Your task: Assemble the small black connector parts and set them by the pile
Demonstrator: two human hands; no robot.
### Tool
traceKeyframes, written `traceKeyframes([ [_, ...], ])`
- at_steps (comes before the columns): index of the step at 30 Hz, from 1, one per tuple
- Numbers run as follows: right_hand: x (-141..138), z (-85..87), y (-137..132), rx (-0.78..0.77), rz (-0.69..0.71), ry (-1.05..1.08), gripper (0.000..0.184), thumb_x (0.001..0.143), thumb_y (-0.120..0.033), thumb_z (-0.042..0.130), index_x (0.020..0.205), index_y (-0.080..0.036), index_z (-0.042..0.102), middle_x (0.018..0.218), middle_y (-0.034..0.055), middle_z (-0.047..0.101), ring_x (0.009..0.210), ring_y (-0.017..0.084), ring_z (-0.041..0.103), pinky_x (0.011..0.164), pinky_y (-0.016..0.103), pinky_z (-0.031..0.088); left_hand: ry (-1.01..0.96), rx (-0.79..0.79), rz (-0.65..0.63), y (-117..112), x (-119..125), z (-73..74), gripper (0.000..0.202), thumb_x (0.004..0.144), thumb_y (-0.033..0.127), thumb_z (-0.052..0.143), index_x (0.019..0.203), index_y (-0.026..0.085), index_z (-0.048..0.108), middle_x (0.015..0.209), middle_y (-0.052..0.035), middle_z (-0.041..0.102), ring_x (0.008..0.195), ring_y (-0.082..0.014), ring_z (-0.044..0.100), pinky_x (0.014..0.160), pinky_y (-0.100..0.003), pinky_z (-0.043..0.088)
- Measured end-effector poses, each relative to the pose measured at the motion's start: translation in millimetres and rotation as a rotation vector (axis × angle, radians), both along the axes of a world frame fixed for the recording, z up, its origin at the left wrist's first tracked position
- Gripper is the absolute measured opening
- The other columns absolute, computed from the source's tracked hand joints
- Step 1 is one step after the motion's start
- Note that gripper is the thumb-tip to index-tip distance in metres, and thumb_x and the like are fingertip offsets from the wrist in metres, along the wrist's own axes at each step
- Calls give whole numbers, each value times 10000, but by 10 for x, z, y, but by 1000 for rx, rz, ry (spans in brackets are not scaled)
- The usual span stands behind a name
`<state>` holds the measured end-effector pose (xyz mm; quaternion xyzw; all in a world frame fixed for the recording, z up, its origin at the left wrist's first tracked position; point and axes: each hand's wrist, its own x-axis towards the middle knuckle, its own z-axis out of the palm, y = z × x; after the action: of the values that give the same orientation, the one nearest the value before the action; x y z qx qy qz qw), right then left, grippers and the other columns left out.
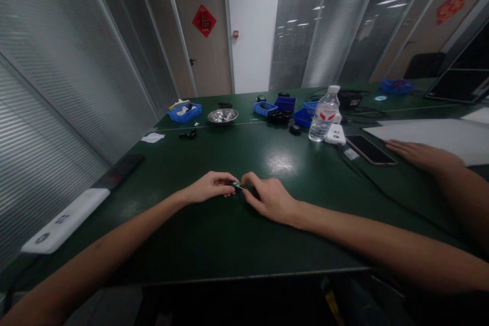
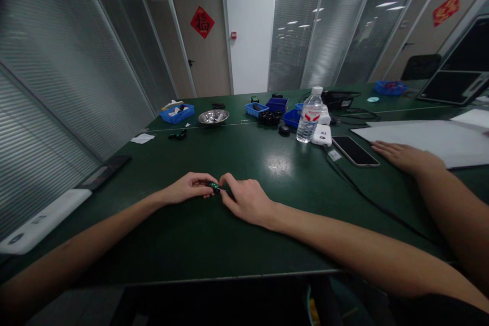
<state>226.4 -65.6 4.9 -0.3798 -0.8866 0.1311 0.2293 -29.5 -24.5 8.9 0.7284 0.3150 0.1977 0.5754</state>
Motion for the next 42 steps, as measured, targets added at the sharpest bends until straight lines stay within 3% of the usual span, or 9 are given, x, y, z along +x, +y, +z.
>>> traceKeyframes([
  [11,11,0,2,19,71,33,326,1055,-338,432,1350,-206,472,835,4,677,627,131,591,625,256,397,5,-9,26,-9,-3,-1,350,908,326,713,1219,164,716,1019,-76,724,866,-162,641,789,-300,502],
  [18,29,-20,19,49,184,78,437,1072,-308,391,1503,-237,405,1079,60,703,800,140,646,734,259,464,-8,3,16,10,-15,-8,336,914,323,705,1195,139,732,980,-82,731,851,-164,640,760,-283,493],
  [23,52,-45,42,128,186,-34,513,1064,-298,413,1574,-262,375,922,37,652,729,139,580,690,254,430,-15,-10,29,17,-2,-24,309,906,300,708,1174,151,746,979,-85,749,872,-175,661,773,-291,493],
  [42,22,-54,41,164,209,-4,548,1062,-272,383,1605,-264,308,914,31,597,720,140,543,677,256,426,-66,-37,64,-5,17,-54,297,894,245,712,1173,153,751,1010,-99,762,898,-187,667,760,-288,472],
])
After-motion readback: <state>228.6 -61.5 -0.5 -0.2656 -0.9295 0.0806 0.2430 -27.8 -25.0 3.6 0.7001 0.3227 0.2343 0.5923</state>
